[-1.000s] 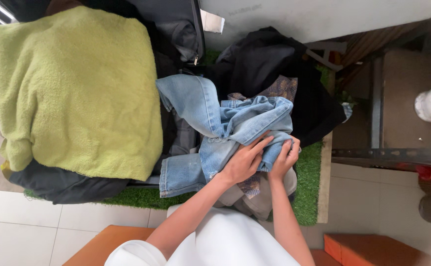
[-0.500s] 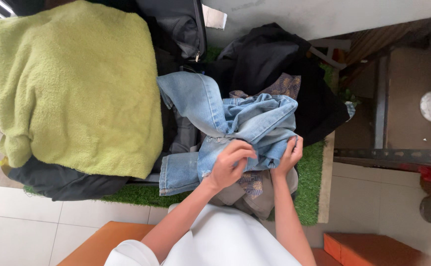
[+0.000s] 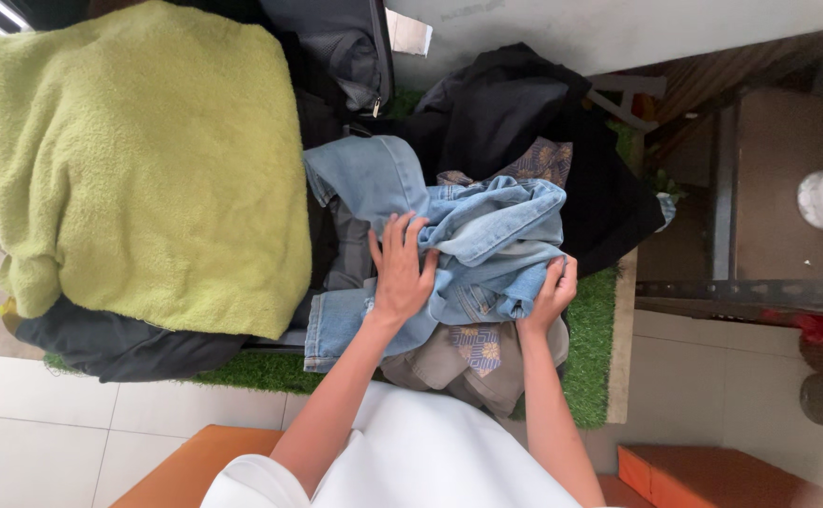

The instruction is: The person packs a suitcase by taking items of clothing from a pile and placing them into the open luggage. The person picks up and places a dark sweatshirt, a purple t-shirt, a blue t-shirt, a dark jacket, a pair of tan pants, a white t-shirt, a patterned scarf, a pair of jeans, and a lime-colored towel.

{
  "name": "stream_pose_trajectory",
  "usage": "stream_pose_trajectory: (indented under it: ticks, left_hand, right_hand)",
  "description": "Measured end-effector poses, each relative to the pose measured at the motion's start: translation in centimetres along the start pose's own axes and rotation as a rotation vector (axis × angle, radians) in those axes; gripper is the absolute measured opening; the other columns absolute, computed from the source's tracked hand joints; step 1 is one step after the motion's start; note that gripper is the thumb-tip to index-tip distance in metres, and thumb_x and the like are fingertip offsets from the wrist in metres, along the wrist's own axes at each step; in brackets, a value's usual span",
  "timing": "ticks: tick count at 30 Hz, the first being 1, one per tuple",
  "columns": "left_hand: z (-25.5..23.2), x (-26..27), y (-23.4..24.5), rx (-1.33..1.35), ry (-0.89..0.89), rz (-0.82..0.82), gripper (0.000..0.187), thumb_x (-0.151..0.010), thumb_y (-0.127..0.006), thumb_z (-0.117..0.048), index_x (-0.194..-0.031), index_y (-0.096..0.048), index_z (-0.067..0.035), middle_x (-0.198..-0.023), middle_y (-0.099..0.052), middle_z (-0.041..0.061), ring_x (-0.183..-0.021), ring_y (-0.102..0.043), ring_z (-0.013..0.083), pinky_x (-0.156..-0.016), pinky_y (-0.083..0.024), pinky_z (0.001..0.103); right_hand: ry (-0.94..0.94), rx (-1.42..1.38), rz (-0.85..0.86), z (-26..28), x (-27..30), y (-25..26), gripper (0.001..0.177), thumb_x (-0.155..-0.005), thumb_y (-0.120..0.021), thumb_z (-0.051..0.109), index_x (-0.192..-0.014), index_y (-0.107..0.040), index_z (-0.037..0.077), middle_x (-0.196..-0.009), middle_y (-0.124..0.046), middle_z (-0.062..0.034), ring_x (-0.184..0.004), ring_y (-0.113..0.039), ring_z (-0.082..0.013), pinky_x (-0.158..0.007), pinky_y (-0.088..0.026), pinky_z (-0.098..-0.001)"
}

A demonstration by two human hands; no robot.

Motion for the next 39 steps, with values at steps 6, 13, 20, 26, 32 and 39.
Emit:
stream_pose_trajectory:
  ticks: [6, 13, 20, 26, 32, 39]
  left_hand:
    - [3.8, 0.0, -2.8, 0.087, 0.070, 0.064, 0.033, -0.102, -0.062, -0.018, -0.132, -0.052, -0.007, -0.120, -0.059, 0.014, -0.116, -0.057, 0.0348, -0.108, -0.034, 0.053]
    - [2.5, -0.2, -2.8, 0.367, 0.196, 0.058, 0.027, -0.109, -0.057, -0.025, -0.125, -0.055, -0.004, -0.096, -0.070, 0.022, -0.091, -0.065, 0.0429, -0.075, -0.048, 0.046]
    - [-1.1, -1.8, -1.1, 0.724, 0.252, -0.033, 0.023, -0.105, -0.060, -0.025, -0.111, -0.062, -0.002, -0.080, -0.070, 0.008, -0.071, -0.063, 0.0147, -0.066, -0.049, 0.031]
    - [-3.8, -2.6, -0.9, 1.068, 0.152, -0.123, 0.021, -0.110, -0.059, -0.022, -0.108, -0.061, 0.000, -0.086, -0.052, -0.005, -0.080, -0.044, 0.0066, -0.073, -0.038, 0.024]
    - [-2.5, -3.8, -3.9, 1.235, 0.049, -0.144, 0.035, -0.107, -0.048, -0.030, -0.119, -0.062, 0.000, -0.107, -0.062, 0.002, -0.099, -0.054, 0.0114, -0.091, -0.045, 0.029]
    - [8.1, 0.6, -11.7, 1.313, 0.662, 0.025, 0.043, -0.102, -0.051, -0.033, -0.130, -0.057, -0.001, -0.104, -0.060, 0.008, -0.093, -0.053, 0.0173, -0.083, -0.045, 0.035]
  right_hand:
    - [-0.031, -0.095, 0.017, -0.6, -0.1, 0.0, 0.026, -0.113, -0.046, 0.021, -0.096, -0.054, 0.003, -0.085, -0.045, 0.0039, -0.079, -0.040, -0.0058, -0.071, -0.037, -0.0256]
    - [-0.102, -0.235, -0.010, -0.8, -0.6, 0.2, 0.027, -0.113, -0.046, 0.021, -0.095, -0.056, 0.004, -0.087, -0.050, 0.0046, -0.079, -0.043, -0.0049, -0.071, -0.039, -0.0245]
    - [-0.251, -0.476, -0.054, 3.6, -1.7, 1.4, 0.030, -0.108, -0.054, 0.037, -0.098, -0.057, 0.009, -0.094, -0.059, -0.0020, -0.084, -0.061, -0.0147, -0.071, -0.052, -0.0319]
    - [-0.076, -0.531, -0.120, 9.9, -3.0, 4.2, 0.030, -0.108, -0.056, 0.034, -0.119, -0.051, 0.007, -0.120, -0.054, -0.0106, -0.116, -0.058, -0.0227, -0.104, -0.050, -0.0423]
    - [0.444, -0.121, -0.178, 15.3, -2.3, 5.3, 0.042, -0.114, -0.045, 0.050, -0.116, -0.052, 0.009, -0.115, -0.055, -0.0086, -0.113, -0.058, -0.0221, -0.100, -0.050, -0.0409]
    - [0.376, 0.592, 0.386, 5.2, -2.6, -2.0, 0.062, -0.100, -0.063, 0.043, -0.148, -0.051, 0.006, -0.161, -0.042, -0.0187, -0.150, -0.037, -0.0411, -0.119, -0.026, -0.0551]
Point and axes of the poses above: each hand's wrist, its own x-axis away from the middle knuckle, its own y-axis out of the back of the hand, z = x × y, the point moved 6 cm from there along -x, towards the middle knuckle
